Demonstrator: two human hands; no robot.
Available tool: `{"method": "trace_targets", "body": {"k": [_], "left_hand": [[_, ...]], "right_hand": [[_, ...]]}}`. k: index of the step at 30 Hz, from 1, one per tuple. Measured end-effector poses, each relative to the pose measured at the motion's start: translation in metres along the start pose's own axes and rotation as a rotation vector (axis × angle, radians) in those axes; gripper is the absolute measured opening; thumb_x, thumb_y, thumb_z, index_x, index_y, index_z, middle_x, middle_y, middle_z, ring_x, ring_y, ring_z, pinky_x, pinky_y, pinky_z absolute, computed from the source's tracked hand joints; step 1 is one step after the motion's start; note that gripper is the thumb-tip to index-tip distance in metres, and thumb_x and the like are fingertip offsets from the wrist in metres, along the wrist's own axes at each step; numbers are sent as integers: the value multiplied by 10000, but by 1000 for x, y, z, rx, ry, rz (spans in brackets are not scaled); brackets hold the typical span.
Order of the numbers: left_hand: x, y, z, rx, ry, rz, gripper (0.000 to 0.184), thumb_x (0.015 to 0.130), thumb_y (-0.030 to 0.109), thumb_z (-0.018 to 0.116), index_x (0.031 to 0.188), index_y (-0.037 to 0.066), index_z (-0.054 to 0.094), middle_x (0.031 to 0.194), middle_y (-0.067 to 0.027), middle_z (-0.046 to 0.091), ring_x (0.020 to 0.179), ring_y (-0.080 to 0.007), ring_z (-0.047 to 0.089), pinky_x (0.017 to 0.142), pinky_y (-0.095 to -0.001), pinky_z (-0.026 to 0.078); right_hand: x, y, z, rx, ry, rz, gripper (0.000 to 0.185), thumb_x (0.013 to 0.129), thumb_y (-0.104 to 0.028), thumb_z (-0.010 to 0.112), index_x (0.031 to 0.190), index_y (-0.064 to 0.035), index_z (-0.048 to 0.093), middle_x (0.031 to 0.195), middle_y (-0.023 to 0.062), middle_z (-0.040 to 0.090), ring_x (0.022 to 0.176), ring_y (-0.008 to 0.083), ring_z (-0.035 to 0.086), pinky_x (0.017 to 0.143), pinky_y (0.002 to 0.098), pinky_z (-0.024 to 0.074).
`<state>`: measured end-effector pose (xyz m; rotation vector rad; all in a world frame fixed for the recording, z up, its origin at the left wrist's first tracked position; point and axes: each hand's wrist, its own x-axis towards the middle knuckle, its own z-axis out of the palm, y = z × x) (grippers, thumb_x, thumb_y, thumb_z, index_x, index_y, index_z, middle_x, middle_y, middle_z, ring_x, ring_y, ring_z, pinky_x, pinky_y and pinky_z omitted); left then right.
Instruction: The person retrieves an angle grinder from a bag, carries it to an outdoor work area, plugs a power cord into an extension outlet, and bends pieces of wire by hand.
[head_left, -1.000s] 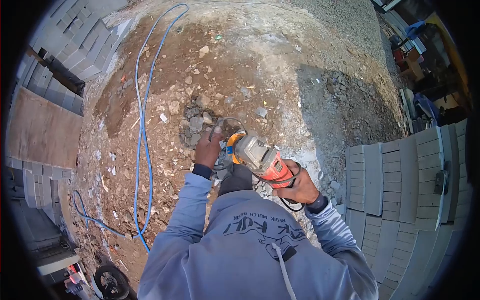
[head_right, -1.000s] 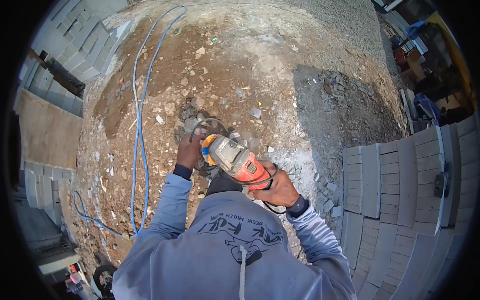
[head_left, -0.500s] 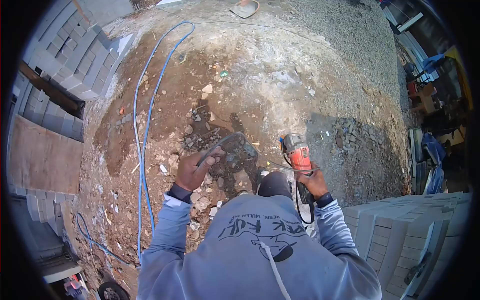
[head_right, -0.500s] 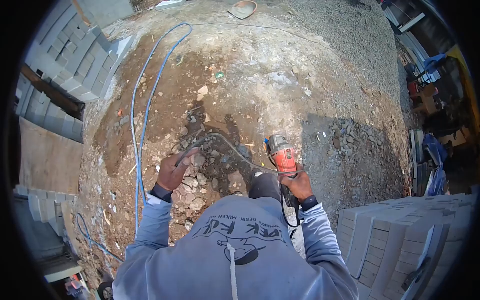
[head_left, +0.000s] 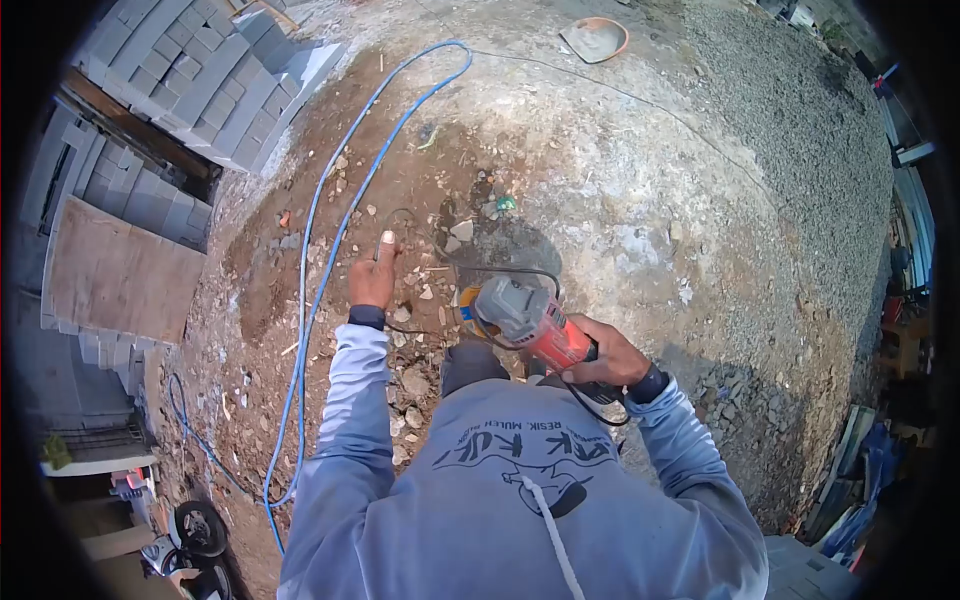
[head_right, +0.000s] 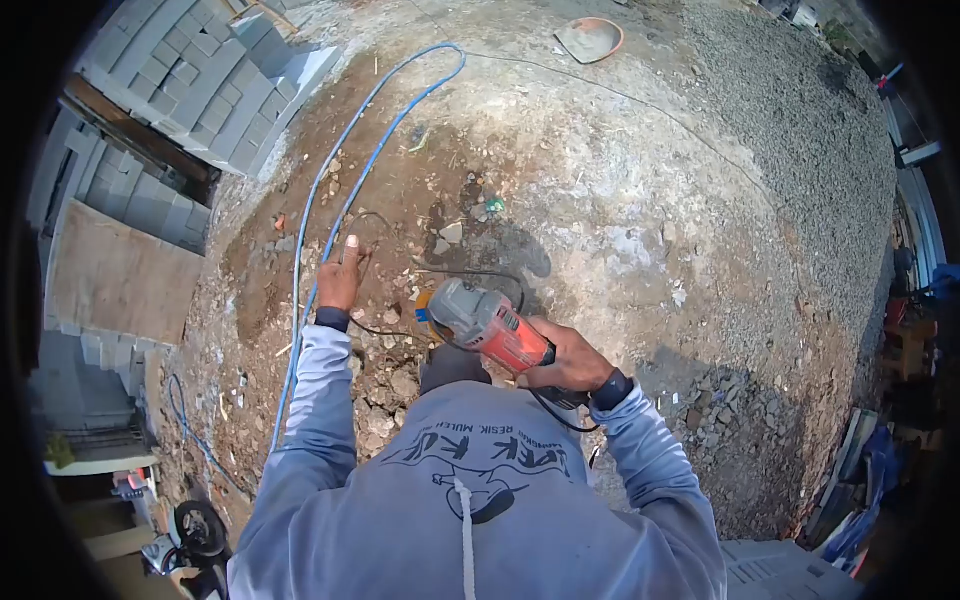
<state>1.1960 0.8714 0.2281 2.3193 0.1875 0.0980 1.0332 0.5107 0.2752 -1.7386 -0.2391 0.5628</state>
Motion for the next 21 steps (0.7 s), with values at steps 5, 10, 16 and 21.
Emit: {"method": "trace_targets", "body": {"k": [5,10,16,21], "left_hand": [[44,-17,2,-377,142,-438,571,898,543,451,842,37,708,602,-45,581,547,-92,496,499,-256,365],[127,-49,71,-501,314,-632,567,899,545,444,870,45,708,487,43,352,434,-62,313,420,-250,223],[344,22,86,-604,465,-473,559,922,523,412,965,38,687,574,36,398,485,-57,322,447,-232,227],[511,135,14,-745,620,-160,591,935,528,373,1092,12,614,603,33,399,473,-50,314,424,-210,240]], "right_hand": [[90,-19,-111,500,151,-116,736,685,-241,643,1323,9,374,1131,68,545,1037,160,505,926,287,371],[216,6,-216,519,390,-67,629,708,-235,655,1257,-10,447,1064,55,568,945,136,525,854,280,403],[348,-24,-324,-115,409,266,562,702,-230,710,1177,-13,503,1029,83,588,925,134,544,836,286,433],[437,-48,-378,-692,337,372,680,606,-395,717,1149,-49,498,848,215,642,807,384,627,726,423,505]]}}
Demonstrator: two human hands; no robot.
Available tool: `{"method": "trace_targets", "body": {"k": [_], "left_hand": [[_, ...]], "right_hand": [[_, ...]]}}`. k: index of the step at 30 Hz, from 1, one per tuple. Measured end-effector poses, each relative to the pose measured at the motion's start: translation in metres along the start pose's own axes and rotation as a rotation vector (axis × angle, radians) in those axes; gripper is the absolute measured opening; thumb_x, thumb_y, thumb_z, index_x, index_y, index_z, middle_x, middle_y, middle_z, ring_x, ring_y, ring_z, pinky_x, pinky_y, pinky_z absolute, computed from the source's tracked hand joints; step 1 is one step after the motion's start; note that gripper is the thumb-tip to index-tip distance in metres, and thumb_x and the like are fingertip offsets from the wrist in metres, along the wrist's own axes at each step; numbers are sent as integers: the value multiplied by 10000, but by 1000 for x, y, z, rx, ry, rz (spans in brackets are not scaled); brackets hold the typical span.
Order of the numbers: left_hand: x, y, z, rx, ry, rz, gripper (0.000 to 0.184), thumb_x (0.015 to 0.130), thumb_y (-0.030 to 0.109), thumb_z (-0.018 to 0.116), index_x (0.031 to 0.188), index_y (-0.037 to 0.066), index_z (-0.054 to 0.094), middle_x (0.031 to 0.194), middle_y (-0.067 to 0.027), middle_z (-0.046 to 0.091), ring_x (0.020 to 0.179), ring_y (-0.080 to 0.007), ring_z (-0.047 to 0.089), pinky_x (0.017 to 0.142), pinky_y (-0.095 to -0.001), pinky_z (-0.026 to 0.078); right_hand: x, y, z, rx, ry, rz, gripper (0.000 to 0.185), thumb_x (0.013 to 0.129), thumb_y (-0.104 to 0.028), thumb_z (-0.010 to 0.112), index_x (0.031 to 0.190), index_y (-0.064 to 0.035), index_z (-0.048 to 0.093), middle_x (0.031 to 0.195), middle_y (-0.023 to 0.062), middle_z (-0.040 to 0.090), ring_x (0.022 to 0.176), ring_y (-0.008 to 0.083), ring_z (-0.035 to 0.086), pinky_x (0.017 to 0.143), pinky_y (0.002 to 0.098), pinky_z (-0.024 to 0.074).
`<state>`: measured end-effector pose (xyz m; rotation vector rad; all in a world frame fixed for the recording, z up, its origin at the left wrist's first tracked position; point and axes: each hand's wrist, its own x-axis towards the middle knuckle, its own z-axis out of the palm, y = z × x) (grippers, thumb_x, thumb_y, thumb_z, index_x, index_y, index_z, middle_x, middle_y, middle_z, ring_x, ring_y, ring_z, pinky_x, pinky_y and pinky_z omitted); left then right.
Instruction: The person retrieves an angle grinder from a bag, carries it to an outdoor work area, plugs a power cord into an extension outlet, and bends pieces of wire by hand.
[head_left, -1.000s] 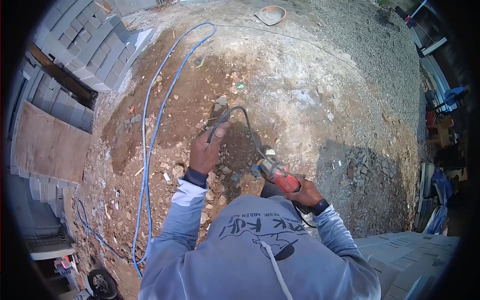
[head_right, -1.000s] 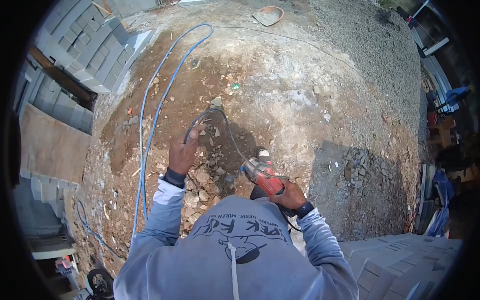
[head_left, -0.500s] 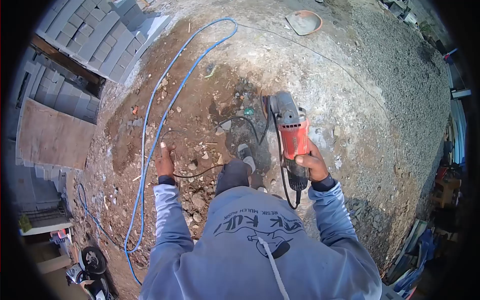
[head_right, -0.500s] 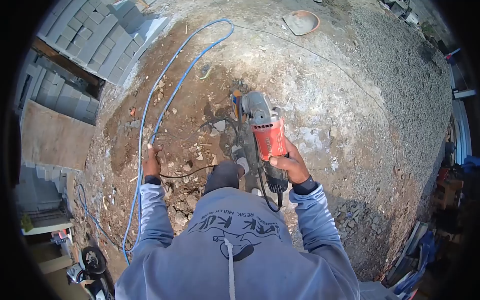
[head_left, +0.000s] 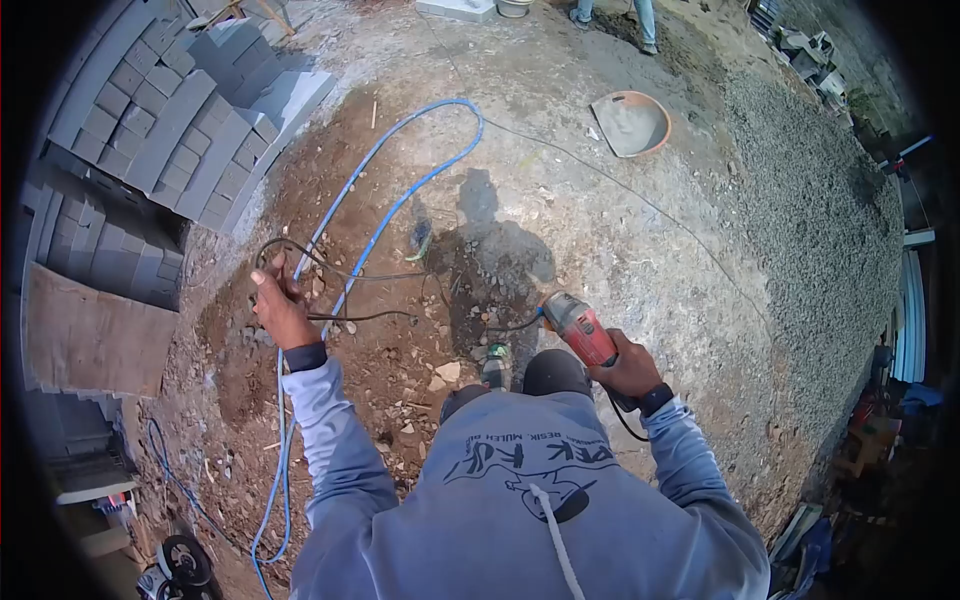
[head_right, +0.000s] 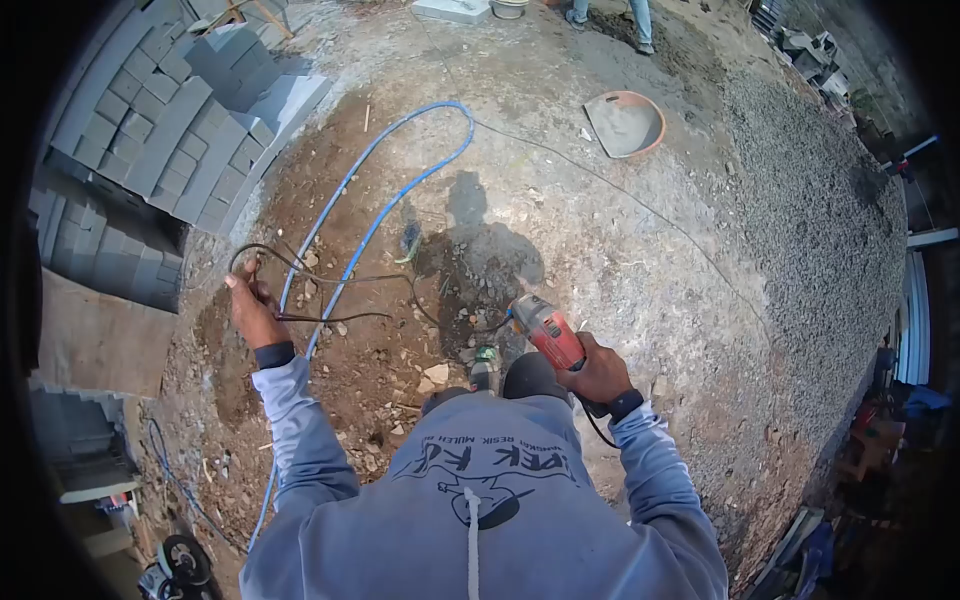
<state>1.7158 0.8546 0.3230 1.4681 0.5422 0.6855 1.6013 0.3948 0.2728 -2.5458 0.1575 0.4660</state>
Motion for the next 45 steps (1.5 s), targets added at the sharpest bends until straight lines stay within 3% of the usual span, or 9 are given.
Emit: {"method": "trace_targets", "body": {"k": [3,9,12,18,24,28,34,37,45], "left_hand": [[83,53,39,-255,45,122,600,936,532,363,1151,8,561,603,31,400,457,-37,306,393,-199,245],[223,82,152,12,133,398,590,942,520,361,1170,21,579,628,36,386,486,-39,289,430,-202,239],[306,43,208,96,166,407,568,943,517,360,1156,53,608,660,25,426,529,-47,314,478,-209,270],[323,7,376,375,-182,168,507,933,494,418,1114,76,638,833,-64,610,529,-67,444,490,-233,377],[315,-75,482,135,-390,-263,506,932,480,428,1053,45,656,879,-32,637,535,-53,444,472,-196,357],[315,-107,554,-46,-732,-363,542,928,486,431,1028,-1,645,918,-54,653,527,-48,416,492,-196,354],[416,-112,640,-306,-1042,-705,446,909,428,506,929,10,660,768,-40,647,536,-46,435,500,-193,353],[490,-87,683,3,-1205,-596,422,880,412,550,885,1,650,680,-38,617,529,-73,475,496,-197,345],[656,-107,800,333,-930,-273,326,831,319,635,676,33,644,529,27,497,496,-63,423,475,-248,344]], "right_hand": [[67,-11,-21,-64,-127,-36,675,607,-401,705,1156,-66,499,840,204,645,801,374,632,721,424,504],[235,-15,-76,-3,-425,-205,667,593,-392,727,1141,-62,538,901,206,640,835,363,626,754,402,487],[326,-43,-132,24,-618,-209,680,585,-388,740,1142,-46,550,948,200,634,916,328,612,811,358,466],[475,-97,-218,393,-694,-265,645,616,-312,745,1160,-28,543,984,129,630,916,220,593,837,312,445],[580,-152,-271,952,-716,-232,696,679,-262,716,1266,2,451,1110,76,570,997,151,534,912,292,392],[654,-189,-287,1028,-642,-286,662,711,-223,694,1275,8,436,1115,74,555,1017,142,515,920,285,381],[786,-230,-309,714,-463,-150,620,680,-283,726,1191,-11,504,1053,88,584,975,165,537,883,294,401],[830,-250,-325,604,-389,-100,651,655,-329,731,1183,-14,516,1019,107,598,939,197,564,853,316,422],[938,-309,-395,512,-466,-137,742,621,-300,756,1246,-10,480,1093,143,592,1006,214,557,912,299,405]]}}
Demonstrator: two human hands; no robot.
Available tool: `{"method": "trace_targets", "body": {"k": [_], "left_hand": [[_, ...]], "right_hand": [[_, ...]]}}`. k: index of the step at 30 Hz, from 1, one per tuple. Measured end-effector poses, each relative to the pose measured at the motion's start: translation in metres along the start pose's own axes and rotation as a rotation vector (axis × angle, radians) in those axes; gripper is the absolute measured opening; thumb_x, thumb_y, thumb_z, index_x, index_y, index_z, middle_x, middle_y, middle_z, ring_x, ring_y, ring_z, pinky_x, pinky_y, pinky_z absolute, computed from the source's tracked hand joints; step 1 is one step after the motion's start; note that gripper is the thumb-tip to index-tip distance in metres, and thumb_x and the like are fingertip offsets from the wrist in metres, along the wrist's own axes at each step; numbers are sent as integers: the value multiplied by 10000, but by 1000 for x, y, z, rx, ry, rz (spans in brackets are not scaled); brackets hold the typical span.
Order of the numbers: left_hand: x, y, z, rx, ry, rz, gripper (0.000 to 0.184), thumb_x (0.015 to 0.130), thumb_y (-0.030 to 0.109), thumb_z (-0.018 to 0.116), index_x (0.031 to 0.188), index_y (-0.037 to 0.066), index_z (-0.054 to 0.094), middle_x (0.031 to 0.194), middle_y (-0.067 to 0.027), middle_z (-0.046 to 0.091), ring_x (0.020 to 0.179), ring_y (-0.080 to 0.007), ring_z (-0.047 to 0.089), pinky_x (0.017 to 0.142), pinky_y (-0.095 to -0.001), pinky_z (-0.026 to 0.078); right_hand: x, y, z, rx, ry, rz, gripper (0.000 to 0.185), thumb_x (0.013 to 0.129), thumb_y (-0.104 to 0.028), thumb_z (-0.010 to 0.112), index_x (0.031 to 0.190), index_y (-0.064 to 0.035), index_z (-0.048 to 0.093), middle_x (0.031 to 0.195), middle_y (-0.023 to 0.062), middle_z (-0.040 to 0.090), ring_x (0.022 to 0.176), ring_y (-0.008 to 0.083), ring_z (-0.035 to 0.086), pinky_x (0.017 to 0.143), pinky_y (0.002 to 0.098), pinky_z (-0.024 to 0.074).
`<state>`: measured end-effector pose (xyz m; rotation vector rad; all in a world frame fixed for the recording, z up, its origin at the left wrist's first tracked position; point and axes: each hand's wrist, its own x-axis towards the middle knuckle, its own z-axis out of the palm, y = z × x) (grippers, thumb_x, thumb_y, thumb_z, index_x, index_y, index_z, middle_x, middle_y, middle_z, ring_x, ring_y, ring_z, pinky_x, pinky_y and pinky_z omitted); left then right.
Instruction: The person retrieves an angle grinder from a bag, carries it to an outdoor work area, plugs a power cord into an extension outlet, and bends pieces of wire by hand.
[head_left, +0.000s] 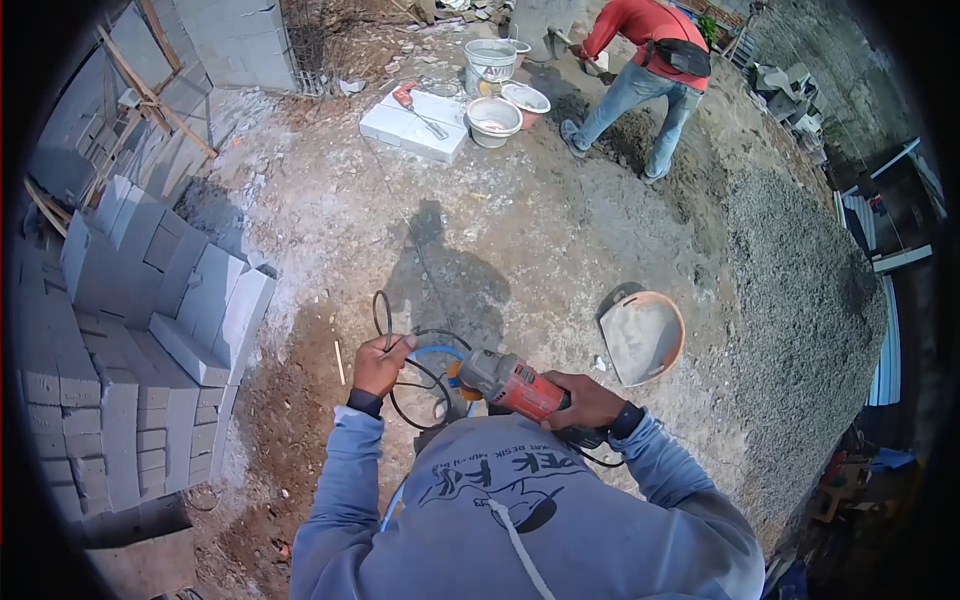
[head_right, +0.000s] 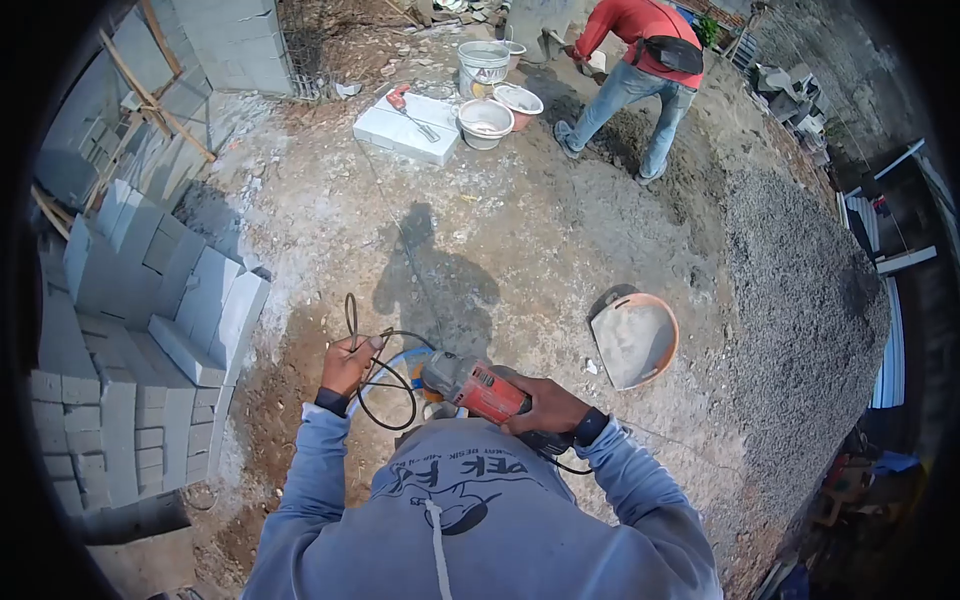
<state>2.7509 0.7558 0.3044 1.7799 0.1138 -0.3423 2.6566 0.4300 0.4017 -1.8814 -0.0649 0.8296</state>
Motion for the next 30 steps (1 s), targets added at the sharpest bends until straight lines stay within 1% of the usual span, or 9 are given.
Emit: {"method": "trace_targets", "body": {"k": [4,7,10,16,18,20,22,23,30], "left_hand": [[79,-13,7,133,-51,-83,311,815,345,641,748,44,683,566,-17,572,513,-106,513,497,-268,398],[119,-47,15,505,96,108,393,836,423,581,793,52,701,657,-82,652,631,-189,633,589,-303,467],[167,-22,-5,259,152,-249,446,858,465,539,856,54,714,699,-86,674,710,-168,647,672,-294,475],[252,24,-92,98,687,-140,448,898,433,522,883,23,703,721,-41,628,622,-115,527,597,-269,409],[269,35,-120,53,744,-147,455,899,442,517,886,27,703,703,-34,615,585,-105,487,567,-268,384],[293,37,-144,46,779,-151,460,900,448,513,886,29,702,689,-29,604,557,-97,455,545,-268,363],[316,28,-164,67,790,-158,465,900,451,510,884,28,702,681,-26,597,537,-92,429,529,-270,349],[331,26,-175,73,775,-210,472,900,434,510,900,-2,691,691,-78,629,685,-154,570,681,-305,433],[493,-18,-251,-15,694,-261,427,884,394,541,862,-3,698,699,-88,652,679,-149,591,678,-285,443]], "right_hand": [[72,-7,-37,137,-78,-125,756,618,-251,778,1263,-8,466,1111,123,582,1028,184,534,928,291,391],[135,-21,-79,162,-139,-189,717,629,-247,771,1241,-10,483,1099,108,581,1021,179,533,926,287,387],[205,-47,-145,163,-83,-279,670,662,-238,741,1234,-11,475,1072,84,581,994,154,530,910,287,390],[300,-85,-250,548,-33,-344,586,717,-235,661,1222,-12,466,1050,46,572,963,131,514,868,272,389],[332,-92,-272,690,11,-310,566,724,-271,632,1191,-2,460,963,118,595,830,190,594,747,300,477],[363,-104,-286,861,51,-296,619,711,-334,625,1199,-3,438,881,177,605,719,248,642,624,322,534],[397,-114,-296,1005,59,-345,580,736,-341,623,1167,5,446,894,198,605,724,263,646,641,331,542],[414,-124,-302,1053,70,-372,554,746,-331,623,1148,8,452,899,199,605,725,261,647,643,334,542],[555,-175,-326,1038,282,-286,505,789,-401,580,1059,16,489,871,190,615,702,272,651,631,353,546]]}}
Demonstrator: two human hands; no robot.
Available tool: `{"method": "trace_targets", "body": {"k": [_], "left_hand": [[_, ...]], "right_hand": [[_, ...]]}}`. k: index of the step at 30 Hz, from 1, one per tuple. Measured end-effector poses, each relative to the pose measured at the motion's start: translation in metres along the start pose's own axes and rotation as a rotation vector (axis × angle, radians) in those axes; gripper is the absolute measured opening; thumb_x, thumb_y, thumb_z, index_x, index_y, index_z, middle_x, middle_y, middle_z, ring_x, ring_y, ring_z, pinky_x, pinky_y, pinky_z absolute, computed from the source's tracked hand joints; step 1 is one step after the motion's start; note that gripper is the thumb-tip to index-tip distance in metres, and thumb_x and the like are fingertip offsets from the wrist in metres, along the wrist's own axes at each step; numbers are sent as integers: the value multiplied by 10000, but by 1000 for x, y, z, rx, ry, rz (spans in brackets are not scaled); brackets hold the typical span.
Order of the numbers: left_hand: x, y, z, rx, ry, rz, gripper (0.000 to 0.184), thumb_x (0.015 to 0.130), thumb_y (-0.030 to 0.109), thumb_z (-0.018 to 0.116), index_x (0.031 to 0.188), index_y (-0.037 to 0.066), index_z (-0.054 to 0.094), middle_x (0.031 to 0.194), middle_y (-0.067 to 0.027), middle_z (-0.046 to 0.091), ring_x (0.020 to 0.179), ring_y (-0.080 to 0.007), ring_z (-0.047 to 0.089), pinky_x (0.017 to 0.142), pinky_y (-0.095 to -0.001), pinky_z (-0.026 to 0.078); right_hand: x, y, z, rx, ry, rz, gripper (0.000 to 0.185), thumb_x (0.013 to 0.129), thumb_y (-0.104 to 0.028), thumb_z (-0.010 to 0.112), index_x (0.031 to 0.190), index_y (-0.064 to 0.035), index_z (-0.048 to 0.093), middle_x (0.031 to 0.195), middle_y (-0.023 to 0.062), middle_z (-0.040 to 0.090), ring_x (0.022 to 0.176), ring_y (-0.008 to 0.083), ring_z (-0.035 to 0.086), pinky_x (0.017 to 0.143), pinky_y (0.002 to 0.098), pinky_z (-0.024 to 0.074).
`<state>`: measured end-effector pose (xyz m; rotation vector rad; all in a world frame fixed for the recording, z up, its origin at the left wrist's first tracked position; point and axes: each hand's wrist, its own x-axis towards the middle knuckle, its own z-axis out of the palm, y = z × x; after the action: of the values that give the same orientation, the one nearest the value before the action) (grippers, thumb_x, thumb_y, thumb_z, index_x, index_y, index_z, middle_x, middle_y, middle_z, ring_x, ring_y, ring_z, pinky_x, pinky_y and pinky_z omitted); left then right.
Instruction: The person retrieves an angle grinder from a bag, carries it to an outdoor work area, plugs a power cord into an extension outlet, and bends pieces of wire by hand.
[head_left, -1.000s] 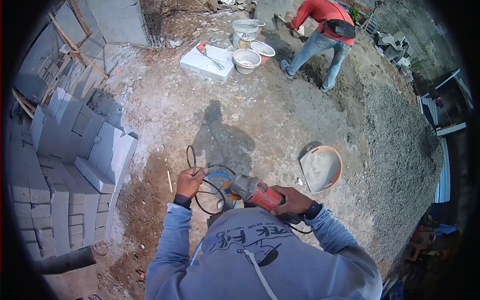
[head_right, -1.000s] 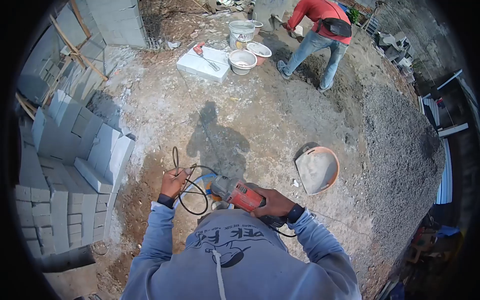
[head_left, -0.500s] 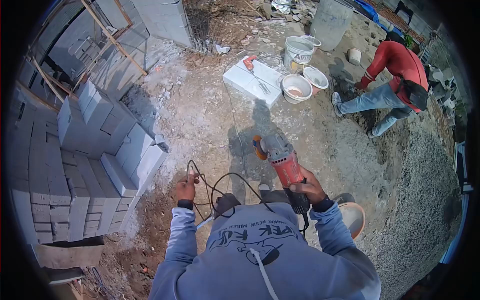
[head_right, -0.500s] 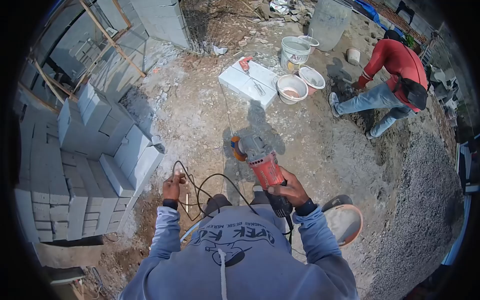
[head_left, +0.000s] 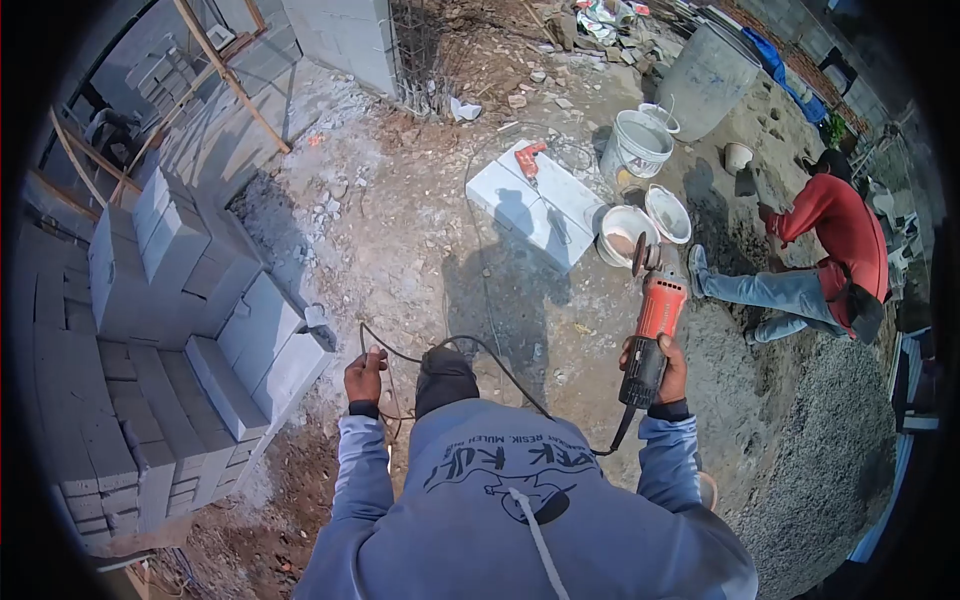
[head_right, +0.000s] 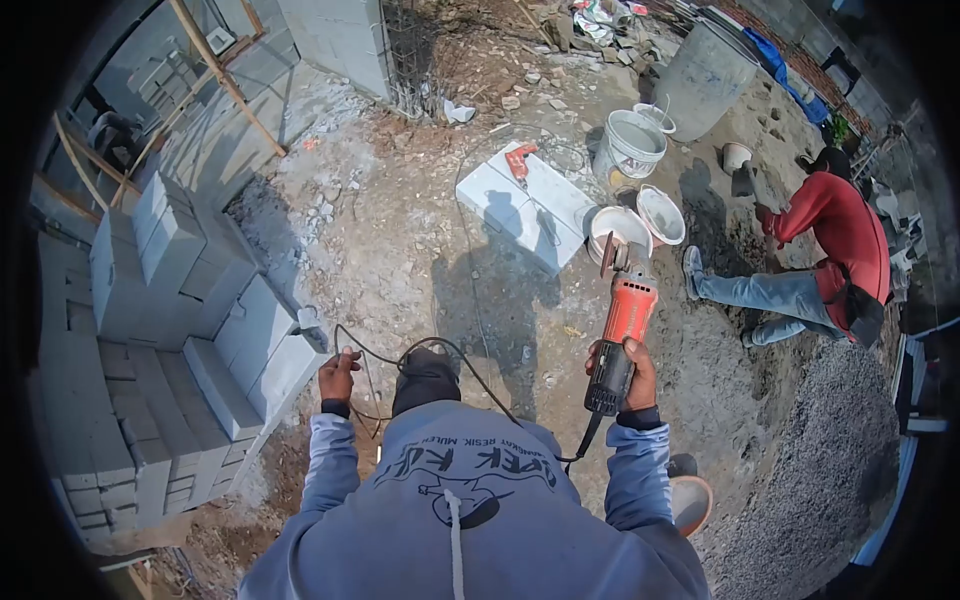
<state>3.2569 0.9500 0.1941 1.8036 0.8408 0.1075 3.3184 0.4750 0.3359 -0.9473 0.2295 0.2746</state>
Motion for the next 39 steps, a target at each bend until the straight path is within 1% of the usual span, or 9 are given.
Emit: {"method": "trace_targets", "body": {"k": [2,4,7,15,18,19,25,31,39], "left_hand": [[39,44,-3,19,-31,16,398,871,371,559,881,-2,699,712,-91,660,685,-147,601,677,-276,450],[91,69,-7,66,-64,88,415,857,415,564,892,24,699,686,-37,630,503,-87,456,480,-260,374],[155,116,-22,171,-128,82,370,853,366,583,893,19,704,726,-81,666,713,-140,614,678,-270,456],[289,191,39,131,-187,142,301,849,304,620,773,16,663,657,-29,610,615,-89,524,587,-249,415],[330,224,66,143,-240,-3,290,836,290,634,779,7,662,681,-26,617,614,-86,525,580,-240,414],[351,224,75,101,-182,118,289,829,293,640,762,13,661,617,-1,578,551,-73,492,514,-235,383],[453,329,79,82,-42,118,279,832,276,641,727,18,660,558,39,494,522,-52,414,479,-240,312],[529,381,114,42,-33,133,224,842,234,644,788,19,670,600,48,506,560,-45,407,517,-226,321],[675,400,139,50,-67,134,298,848,212,640,628,15,604,565,61,456,564,-31,370,526,-221,310]], "right_hand": [[45,12,17,35,119,55,480,794,-404,571,1023,14,511,846,180,620,696,276,650,619,359,545],[89,21,41,73,148,64,458,809,-415,554,986,7,533,817,170,625,689,280,648,604,367,542],[121,39,70,148,210,121,453,815,-423,551,978,-1,540,817,175,631,677,280,648,610,376,546],[281,52,93,179,202,221,415,831,-396,566,960,-3,540,793,159,621,659,247,639,588,348,547],[370,54,95,273,149,275,392,833,-383,568,943,-8,540,778,157,622,646,244,638,569,350,544],[411,51,97,268,156,286,389,832,-382,567,941,-9,540,770,156,622,638,248,638,563,350,544],[565,39,127,218,160,390,419,813,-427,575,917,-22,554,746,164,627,592,270,644,526,358,550],[651,19,168,225,129,544,409,811,-404,597,938,-22,525,724,151,618,589,248,637,534,337,548],[720,55,191,247,324,506,424,804,-415,588,938,-21,508,689,198,608,532,281,627,488,372,551]]}}
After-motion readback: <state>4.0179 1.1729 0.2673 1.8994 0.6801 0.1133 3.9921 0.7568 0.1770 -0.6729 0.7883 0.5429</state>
